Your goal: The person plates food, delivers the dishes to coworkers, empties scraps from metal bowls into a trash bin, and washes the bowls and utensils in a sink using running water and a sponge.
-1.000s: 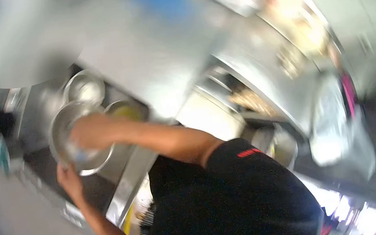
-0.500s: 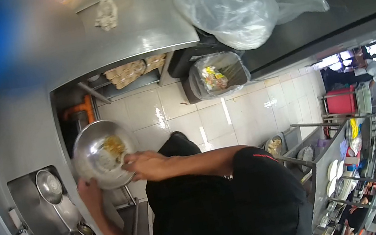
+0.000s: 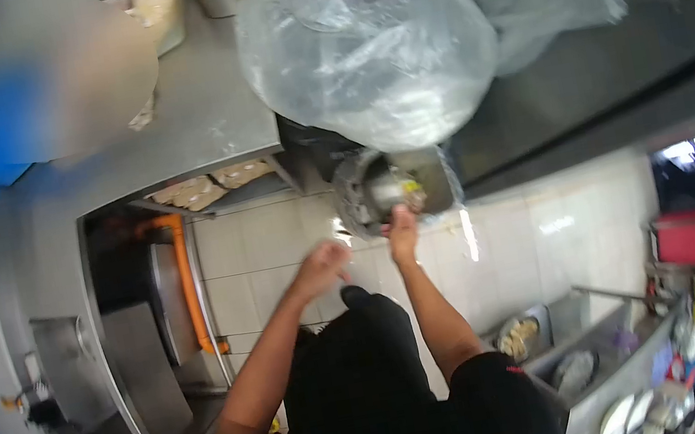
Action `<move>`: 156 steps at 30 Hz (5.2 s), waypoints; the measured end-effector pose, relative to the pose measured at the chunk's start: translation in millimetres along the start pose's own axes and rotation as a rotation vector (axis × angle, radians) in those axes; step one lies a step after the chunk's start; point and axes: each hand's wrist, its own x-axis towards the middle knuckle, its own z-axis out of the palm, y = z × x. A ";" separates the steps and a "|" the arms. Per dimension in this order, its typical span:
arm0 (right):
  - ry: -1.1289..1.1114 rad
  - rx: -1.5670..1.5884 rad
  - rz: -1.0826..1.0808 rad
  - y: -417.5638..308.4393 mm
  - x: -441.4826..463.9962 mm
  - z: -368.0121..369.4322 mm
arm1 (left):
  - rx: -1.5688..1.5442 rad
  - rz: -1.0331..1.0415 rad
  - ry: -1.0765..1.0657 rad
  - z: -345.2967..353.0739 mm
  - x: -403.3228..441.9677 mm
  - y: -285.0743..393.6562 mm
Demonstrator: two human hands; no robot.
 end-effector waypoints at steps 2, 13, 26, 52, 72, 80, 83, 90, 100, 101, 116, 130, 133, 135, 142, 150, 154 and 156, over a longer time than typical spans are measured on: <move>-0.029 0.516 0.431 40.3 59.4 -26.4 | 0.161 -0.079 -0.048 9.8 -12.2 -33.3; -0.228 1.266 0.686 38.2 41.5 -97.7 | 0.904 -0.768 -0.056 -40.2 -179.9 -144.9; -0.094 0.745 0.536 4.1 27.4 -93.6 | 0.336 -0.189 0.553 -36.6 -168.0 -43.8; -1.218 -0.818 -1.105 -117.8 -292.9 257.1 | -0.828 0.463 1.840 -657.0 -585.5 -179.2; -2.132 -0.616 -1.306 44.0 -665.8 753.1 | -0.656 0.079 1.541 -781.5 -682.1 -195.7; -2.327 -0.396 -1.148 153.9 -798.2 801.9 | -0.665 -0.244 1.701 -637.0 -720.3 -213.0; -2.388 -0.474 -1.152 191.5 -828.2 817.3 | -0.766 -0.276 1.714 -607.7 -730.3 -209.2; -2.501 -0.905 -0.766 198.8 -825.3 826.1 | -0.911 -0.339 1.649 -634.0 -695.0 -211.2; -2.444 -0.778 -0.368 136.2 -748.7 803.6 | -1.490 0.038 1.623 -714.5 -605.7 -304.4; -2.443 -0.778 -0.373 131.8 -739.0 799.9 | -1.492 0.078 1.637 -715.3 -602.4 -305.7; -1.827 -1.766 -1.334 277.7 -543.6 777.6 | -1.552 0.278 1.490 -715.1 -603.3 -301.9; -2.089 -1.980 -1.301 179.1 -662.8 793.7 | -1.419 -0.003 1.453 -730.1 -607.3 -276.6; -2.076 -2.067 -1.203 174.4 -655.9 803.7 | -1.322 0.032 1.498 -722.6 -614.1 -267.3; -1.979 -2.051 -0.877 174.8 -646.1 808.9 | -1.340 0.001 1.539 -720.0 -621.1 -261.6; -1.926 -1.746 -0.339 195.2 -621.7 808.5 | -0.933 -0.378 1.723 -709.8 -646.9 -273.4; -2.059 -1.286 -1.124 169.5 -729.6 814.9 | -0.076 -0.916 1.642 -669.5 -710.2 -292.6; -2.335 -1.347 -1.331 221.5 -795.9 855.2 | -0.079 -1.071 1.686 -628.7 -739.1 -237.0; -2.296 -1.236 -1.385 228.7 -827.0 853.8 | -0.086 -1.019 1.752 -606.8 -748.2 -226.6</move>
